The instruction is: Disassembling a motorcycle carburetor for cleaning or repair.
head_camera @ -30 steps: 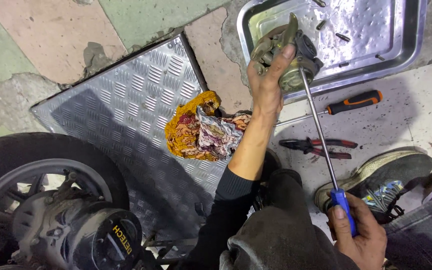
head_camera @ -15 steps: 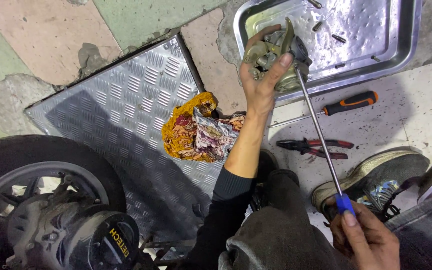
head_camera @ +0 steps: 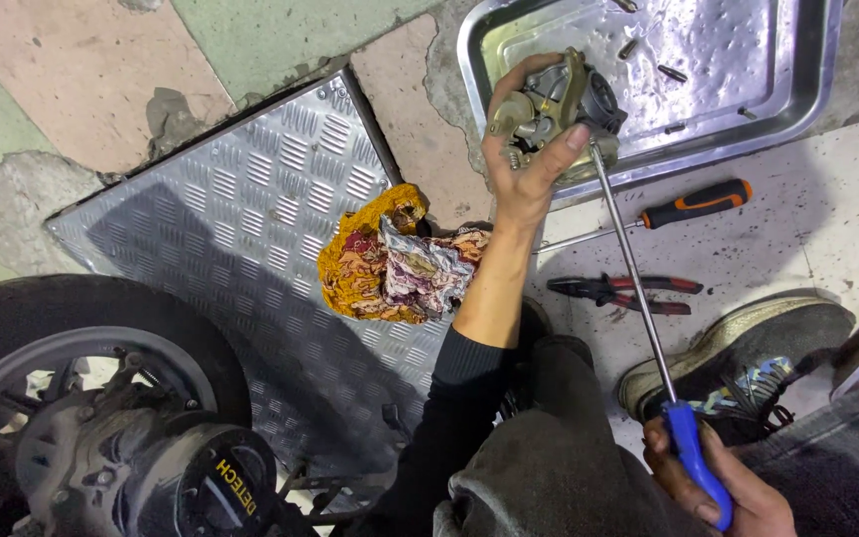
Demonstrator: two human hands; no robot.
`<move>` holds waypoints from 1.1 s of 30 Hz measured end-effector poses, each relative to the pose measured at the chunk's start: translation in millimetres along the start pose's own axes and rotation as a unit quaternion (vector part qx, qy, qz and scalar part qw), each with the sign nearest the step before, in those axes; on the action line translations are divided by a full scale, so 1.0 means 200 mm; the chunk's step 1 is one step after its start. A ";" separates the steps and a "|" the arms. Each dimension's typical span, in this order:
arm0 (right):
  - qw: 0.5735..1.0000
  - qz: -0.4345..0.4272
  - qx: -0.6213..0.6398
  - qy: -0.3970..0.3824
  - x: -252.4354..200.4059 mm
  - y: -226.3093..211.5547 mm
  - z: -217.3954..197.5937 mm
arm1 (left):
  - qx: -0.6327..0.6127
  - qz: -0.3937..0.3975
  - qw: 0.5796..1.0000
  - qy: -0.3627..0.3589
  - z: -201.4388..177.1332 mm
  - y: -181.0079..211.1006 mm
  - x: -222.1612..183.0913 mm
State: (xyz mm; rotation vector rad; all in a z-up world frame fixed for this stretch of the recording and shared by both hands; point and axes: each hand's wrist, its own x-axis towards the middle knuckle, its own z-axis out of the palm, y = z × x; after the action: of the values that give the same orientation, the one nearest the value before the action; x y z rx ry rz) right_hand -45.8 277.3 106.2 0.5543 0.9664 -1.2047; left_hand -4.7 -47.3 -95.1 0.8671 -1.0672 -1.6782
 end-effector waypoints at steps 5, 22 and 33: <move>0.995 -0.023 -0.082 0.055 0.00 -0.02 0.09 | -0.049 -0.029 0.998 0.001 0.03 0.02 -0.03; 0.987 0.069 -0.095 0.108 -0.06 0.07 -0.27 | -0.080 -0.029 0.996 -0.012 -0.01 0.08 -0.03; 0.979 0.195 0.041 -0.038 -0.02 0.18 -0.53 | -0.034 -0.053 0.998 -0.020 -0.02 0.09 -0.04</move>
State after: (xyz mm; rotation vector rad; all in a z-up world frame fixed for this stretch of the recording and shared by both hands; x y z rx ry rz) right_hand -45.9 374.3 51.4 0.7211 0.7038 -0.9084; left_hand 8.3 -44.6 -79.1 0.8637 -0.9996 -1.8161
